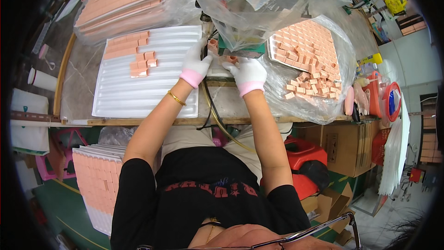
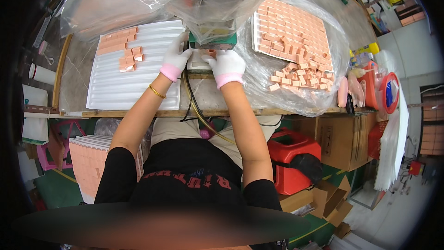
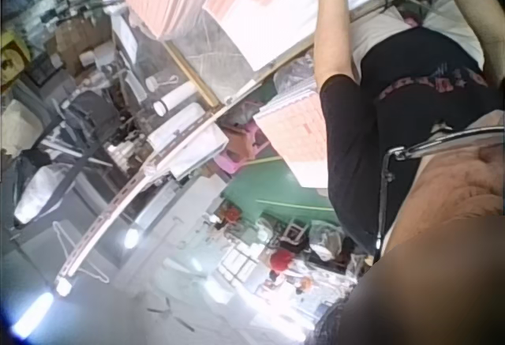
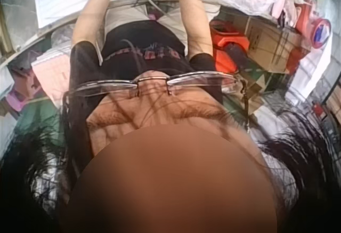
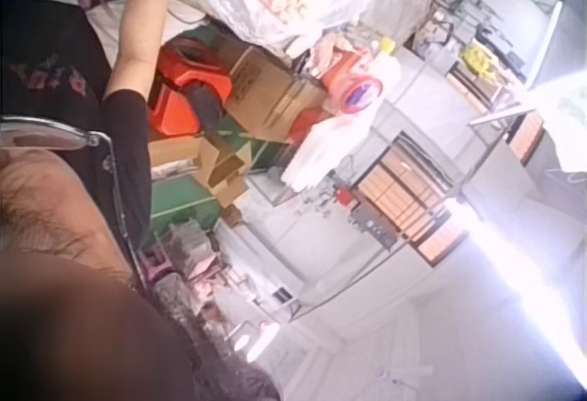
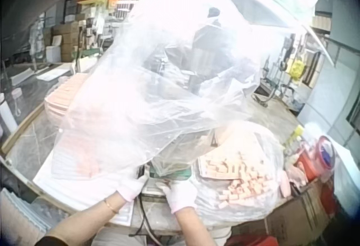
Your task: Picking up small pink rectangular products, inspecting them, and placing them into partitioned trays.
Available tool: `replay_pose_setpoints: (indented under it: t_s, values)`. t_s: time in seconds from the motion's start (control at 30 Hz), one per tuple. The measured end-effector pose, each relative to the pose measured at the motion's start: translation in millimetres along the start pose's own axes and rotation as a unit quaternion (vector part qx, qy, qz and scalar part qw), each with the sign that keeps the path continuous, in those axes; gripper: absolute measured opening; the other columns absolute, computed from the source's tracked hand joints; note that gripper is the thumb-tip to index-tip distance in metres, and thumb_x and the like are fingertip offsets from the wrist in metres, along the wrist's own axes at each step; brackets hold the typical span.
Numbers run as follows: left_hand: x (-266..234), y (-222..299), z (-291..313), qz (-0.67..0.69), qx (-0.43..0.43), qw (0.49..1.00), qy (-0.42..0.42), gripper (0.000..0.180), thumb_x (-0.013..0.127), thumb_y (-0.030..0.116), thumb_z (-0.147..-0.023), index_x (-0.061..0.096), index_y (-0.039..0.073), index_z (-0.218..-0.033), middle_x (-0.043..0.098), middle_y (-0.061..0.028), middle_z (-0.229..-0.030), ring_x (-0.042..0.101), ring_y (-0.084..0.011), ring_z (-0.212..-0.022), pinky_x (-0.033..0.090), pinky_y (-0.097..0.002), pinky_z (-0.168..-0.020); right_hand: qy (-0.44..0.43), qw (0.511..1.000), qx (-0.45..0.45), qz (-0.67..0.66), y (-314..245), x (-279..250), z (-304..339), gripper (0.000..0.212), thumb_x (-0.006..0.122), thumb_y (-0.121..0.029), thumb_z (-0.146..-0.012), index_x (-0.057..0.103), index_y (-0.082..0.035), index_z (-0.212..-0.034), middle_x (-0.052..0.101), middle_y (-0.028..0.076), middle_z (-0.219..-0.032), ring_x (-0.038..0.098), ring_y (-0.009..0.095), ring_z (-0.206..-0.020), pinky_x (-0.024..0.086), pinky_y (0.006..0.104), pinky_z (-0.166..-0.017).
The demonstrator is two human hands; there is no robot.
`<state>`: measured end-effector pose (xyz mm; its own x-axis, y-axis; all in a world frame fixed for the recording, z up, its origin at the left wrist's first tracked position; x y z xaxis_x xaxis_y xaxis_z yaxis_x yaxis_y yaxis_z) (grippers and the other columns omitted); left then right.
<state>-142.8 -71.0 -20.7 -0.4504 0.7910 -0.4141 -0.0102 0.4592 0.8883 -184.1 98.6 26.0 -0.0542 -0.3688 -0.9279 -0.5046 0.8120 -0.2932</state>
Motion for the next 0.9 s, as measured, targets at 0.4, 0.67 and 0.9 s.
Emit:
replay_pose_setpoints:
  t_s: [0.4, 0.67, 0.9]
  values:
    - [-5, -21, 8, 0.005, 0.015, 0.999, 0.035, 0.062, 0.061, 0.003, -0.077, 0.039, -0.001, -0.134, 0.048, -0.0171, -0.132, 0.047, -0.0248, -0.122, 0.038, -0.0347, -0.102, -0.009, 0.997, 0.053, -0.060, 28, -5, 8, 0.036, 0.069, -0.044, -0.072, 0.071, -0.012, -0.088, 0.064, 0.008, -0.082, 0.062, 0.026, -0.079, 0.048, 0.0348, -0.071]
    - [-11, 8, -4, 0.083, -0.006, 0.996, -0.009, 0.068, 0.067, 0.009, -0.077, 0.035, -0.001, -0.136, 0.045, -0.0160, -0.135, 0.045, -0.0238, -0.125, 0.036, -0.0348, -0.105, 0.005, 0.994, 0.030, -0.103, 47, -7, -3, 0.046, 0.071, -0.042, -0.072, 0.063, -0.005, -0.098, 0.060, 0.015, -0.093, 0.060, 0.032, -0.089, 0.048, 0.0391, -0.078]
    - [0, -1, -22, 0.153, 0.045, 0.987, -0.027, 0.060, 0.077, 0.014, -0.064, 0.053, -0.007, -0.114, 0.061, -0.0179, -0.106, 0.059, -0.0219, -0.097, 0.046, -0.0339, -0.087, -0.074, 0.967, 0.063, -0.237, 38, 12, -24, 0.043, 0.076, -0.032, -0.069, 0.062, -0.003, -0.097, 0.063, 0.016, -0.099, 0.061, 0.031, -0.093, 0.048, 0.0352, -0.082]
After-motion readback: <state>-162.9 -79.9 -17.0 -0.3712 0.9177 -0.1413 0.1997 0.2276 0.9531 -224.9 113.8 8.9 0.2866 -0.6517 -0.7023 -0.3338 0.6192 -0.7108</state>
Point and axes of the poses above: each hand's wrist, its own z-axis away from the middle knuckle, its own x-axis out of the palm, y = z × x, the point moved 7 cm from there along -z, towards the middle knuckle
